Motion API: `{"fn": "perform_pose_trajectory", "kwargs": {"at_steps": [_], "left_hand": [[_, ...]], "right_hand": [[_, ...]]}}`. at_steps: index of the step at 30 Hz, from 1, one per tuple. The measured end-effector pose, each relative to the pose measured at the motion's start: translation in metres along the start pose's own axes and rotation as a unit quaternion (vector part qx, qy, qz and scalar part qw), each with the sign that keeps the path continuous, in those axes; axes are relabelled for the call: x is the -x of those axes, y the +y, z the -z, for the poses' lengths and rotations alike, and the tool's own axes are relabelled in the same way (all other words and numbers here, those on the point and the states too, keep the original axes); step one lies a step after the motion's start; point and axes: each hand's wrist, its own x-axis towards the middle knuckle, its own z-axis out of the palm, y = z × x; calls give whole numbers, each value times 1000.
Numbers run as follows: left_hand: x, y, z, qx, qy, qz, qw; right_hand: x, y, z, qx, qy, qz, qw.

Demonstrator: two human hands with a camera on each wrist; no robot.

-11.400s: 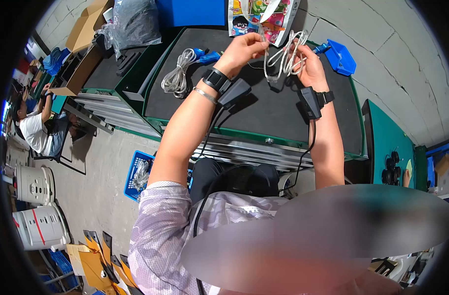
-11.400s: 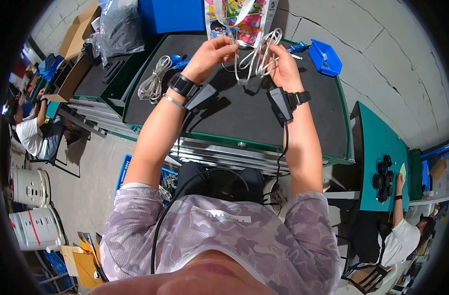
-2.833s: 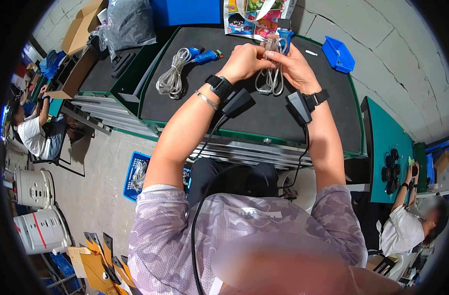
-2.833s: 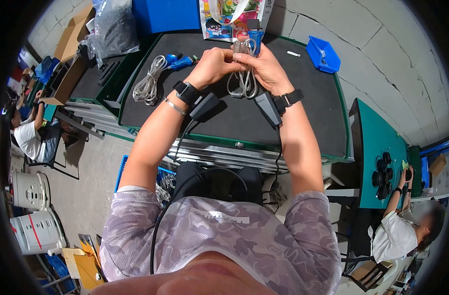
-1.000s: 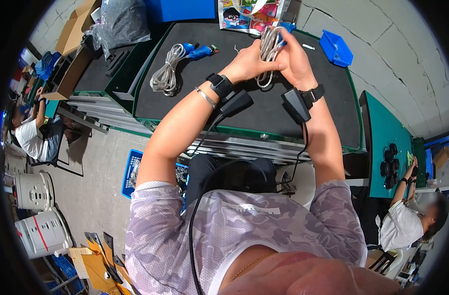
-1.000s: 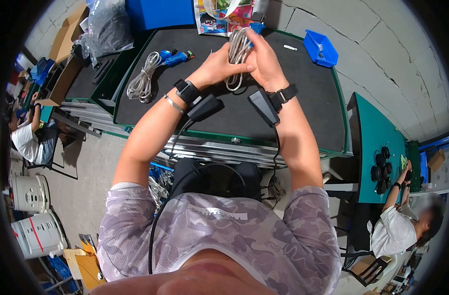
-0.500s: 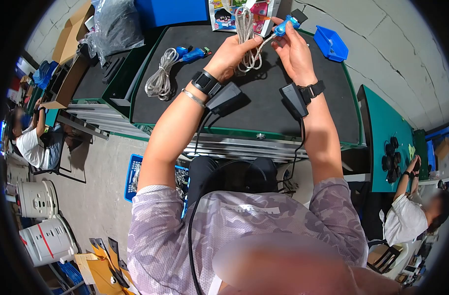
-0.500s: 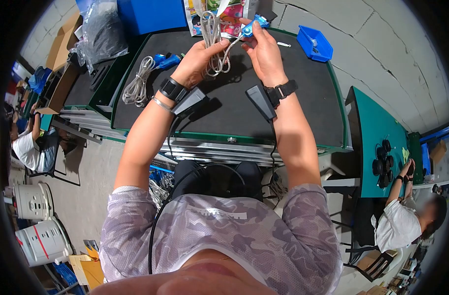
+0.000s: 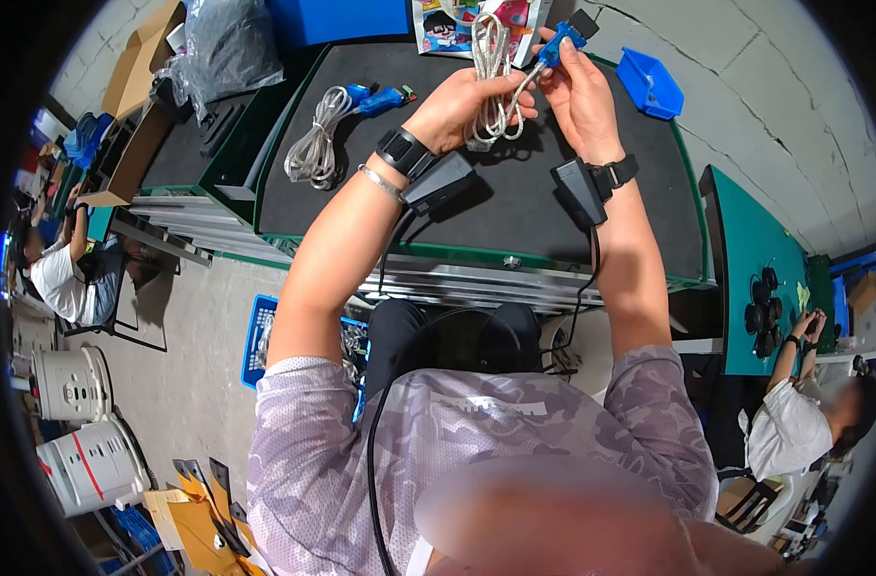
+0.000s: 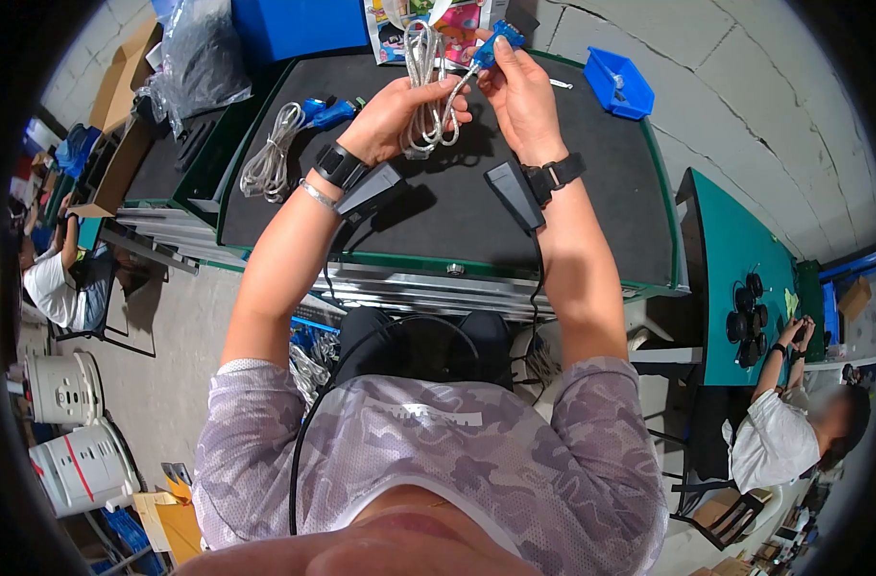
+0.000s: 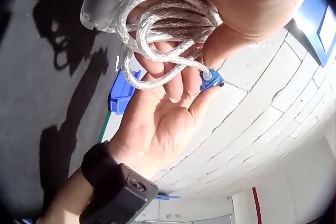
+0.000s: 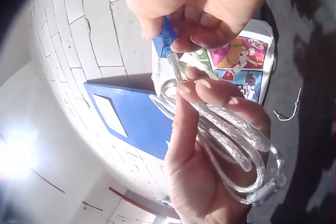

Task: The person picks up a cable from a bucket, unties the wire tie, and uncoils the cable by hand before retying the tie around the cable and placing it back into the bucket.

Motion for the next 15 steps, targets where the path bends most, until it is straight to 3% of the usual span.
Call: {"fn": "perform_pose_trajectory", "kwargs": {"at_steps": [6, 10, 15], "left_hand": [[1, 2, -1, 17, -9, 9, 1000], [-2, 0, 6, 64, -34, 24, 997], [-5, -1, 13, 98, -48, 6, 994]], "right_hand": [[-1, 2, 2, 1, -6, -2, 1000], [1, -6, -1, -67, -35, -34, 997], [6, -5, -10, 13, -85, -15, 996]]}}
